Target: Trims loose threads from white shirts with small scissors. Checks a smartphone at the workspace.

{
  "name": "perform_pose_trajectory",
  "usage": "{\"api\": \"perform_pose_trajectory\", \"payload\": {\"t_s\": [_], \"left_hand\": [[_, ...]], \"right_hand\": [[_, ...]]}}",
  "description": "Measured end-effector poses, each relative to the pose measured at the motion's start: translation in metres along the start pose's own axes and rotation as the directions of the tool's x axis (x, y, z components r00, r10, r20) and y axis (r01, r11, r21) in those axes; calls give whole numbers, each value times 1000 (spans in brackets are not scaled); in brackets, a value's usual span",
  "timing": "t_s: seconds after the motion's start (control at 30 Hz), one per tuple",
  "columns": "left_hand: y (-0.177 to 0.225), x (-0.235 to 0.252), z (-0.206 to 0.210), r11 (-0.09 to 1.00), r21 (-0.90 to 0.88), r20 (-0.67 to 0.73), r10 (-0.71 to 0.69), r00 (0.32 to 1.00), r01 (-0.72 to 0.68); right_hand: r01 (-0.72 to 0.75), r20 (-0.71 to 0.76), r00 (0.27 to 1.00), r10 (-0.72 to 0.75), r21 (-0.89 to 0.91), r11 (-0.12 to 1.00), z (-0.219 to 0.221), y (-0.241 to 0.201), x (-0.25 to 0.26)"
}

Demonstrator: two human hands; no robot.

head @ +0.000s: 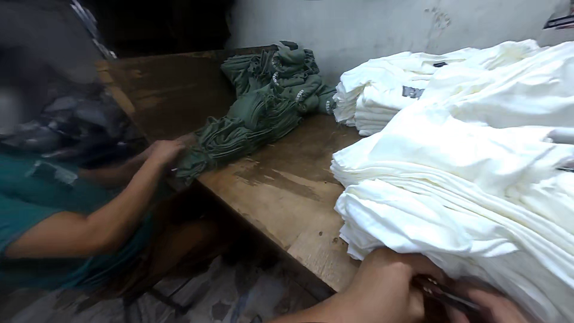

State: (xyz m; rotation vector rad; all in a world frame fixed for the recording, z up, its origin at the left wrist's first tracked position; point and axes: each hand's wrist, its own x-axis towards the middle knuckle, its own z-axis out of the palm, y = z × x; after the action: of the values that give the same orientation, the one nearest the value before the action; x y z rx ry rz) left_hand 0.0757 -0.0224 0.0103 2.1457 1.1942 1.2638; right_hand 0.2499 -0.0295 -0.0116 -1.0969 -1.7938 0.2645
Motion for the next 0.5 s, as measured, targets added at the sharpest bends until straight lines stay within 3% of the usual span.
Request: {"api": "perform_pose_trajectory", "payload": {"t_s": [0.07,0.13,0.2,0.27,0.3,0.37,0.5], "left_hand": [[4,8,-4,980,-19,-7,-199,980,199],[9,21,-10,905,-21,45,-423,905,425],[15,34,-17,825,-12,116,-561,820,565],[18,38,-19,797,10,143,-599,788,604],[18,37,-19,795,20,142,-603,785,607],[15,36,-18,800,40,126,-598,792,598],[16,37,-17,771,46,130,-634,762,635]], "right_hand": [[-95,-67,991,118,271,958,13,-4,14],[-129,-34,988,152,363,923,15,-9,22],[-34,-15,999,37,177,984,14,-9,16],[107,-105,987,-123,-145,984,10,-5,5],[104,-160,977,-141,-218,970,2,-6,-1],[-10,-178,983,-38,-261,965,-20,-14,-8],[-108,72,988,135,-301,948,-31,-36,-5]]}}
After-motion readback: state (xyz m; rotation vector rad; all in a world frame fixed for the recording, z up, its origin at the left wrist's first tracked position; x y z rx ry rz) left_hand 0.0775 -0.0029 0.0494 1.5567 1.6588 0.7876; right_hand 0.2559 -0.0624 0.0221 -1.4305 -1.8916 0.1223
